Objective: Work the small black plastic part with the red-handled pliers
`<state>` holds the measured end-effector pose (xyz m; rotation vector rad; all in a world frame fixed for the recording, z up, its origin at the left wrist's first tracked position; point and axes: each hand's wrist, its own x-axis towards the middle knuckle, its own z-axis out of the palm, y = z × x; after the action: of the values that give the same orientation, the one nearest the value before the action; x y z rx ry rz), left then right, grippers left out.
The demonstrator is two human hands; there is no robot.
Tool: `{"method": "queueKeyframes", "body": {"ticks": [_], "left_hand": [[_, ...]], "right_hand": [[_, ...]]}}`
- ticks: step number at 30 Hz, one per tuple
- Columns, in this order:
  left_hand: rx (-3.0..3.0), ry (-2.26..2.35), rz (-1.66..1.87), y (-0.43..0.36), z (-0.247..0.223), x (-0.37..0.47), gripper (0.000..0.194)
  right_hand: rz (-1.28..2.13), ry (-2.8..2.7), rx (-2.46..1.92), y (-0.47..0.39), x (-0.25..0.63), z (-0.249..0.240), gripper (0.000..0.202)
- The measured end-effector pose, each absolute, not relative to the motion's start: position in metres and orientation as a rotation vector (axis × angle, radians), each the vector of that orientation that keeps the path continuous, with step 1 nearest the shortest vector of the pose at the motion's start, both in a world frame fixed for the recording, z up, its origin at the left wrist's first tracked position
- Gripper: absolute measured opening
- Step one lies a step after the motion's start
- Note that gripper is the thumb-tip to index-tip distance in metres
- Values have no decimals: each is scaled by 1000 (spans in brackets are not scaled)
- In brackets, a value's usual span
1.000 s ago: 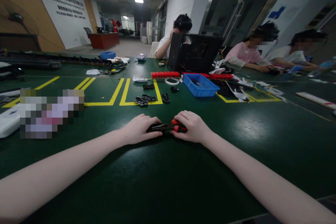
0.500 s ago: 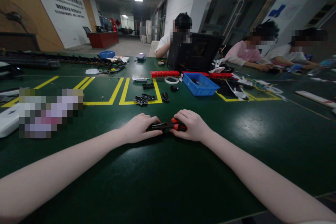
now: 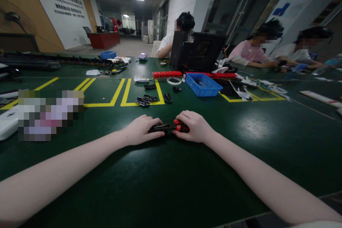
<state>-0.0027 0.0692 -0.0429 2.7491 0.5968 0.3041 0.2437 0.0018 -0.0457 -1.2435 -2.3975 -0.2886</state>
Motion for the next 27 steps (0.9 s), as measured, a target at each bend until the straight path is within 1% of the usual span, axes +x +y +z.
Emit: {"method": "queueKeyframes", "body": {"ticks": [11, 27], "left_hand": [[2771, 572, 311, 69, -43, -3, 38], [2766, 580, 323, 70, -45, -2, 39]], "right_hand": [[-275, -2388, -1234, 1, 244, -45, 30], [-287, -2390, -1243, 0, 243, -43, 32]]}}
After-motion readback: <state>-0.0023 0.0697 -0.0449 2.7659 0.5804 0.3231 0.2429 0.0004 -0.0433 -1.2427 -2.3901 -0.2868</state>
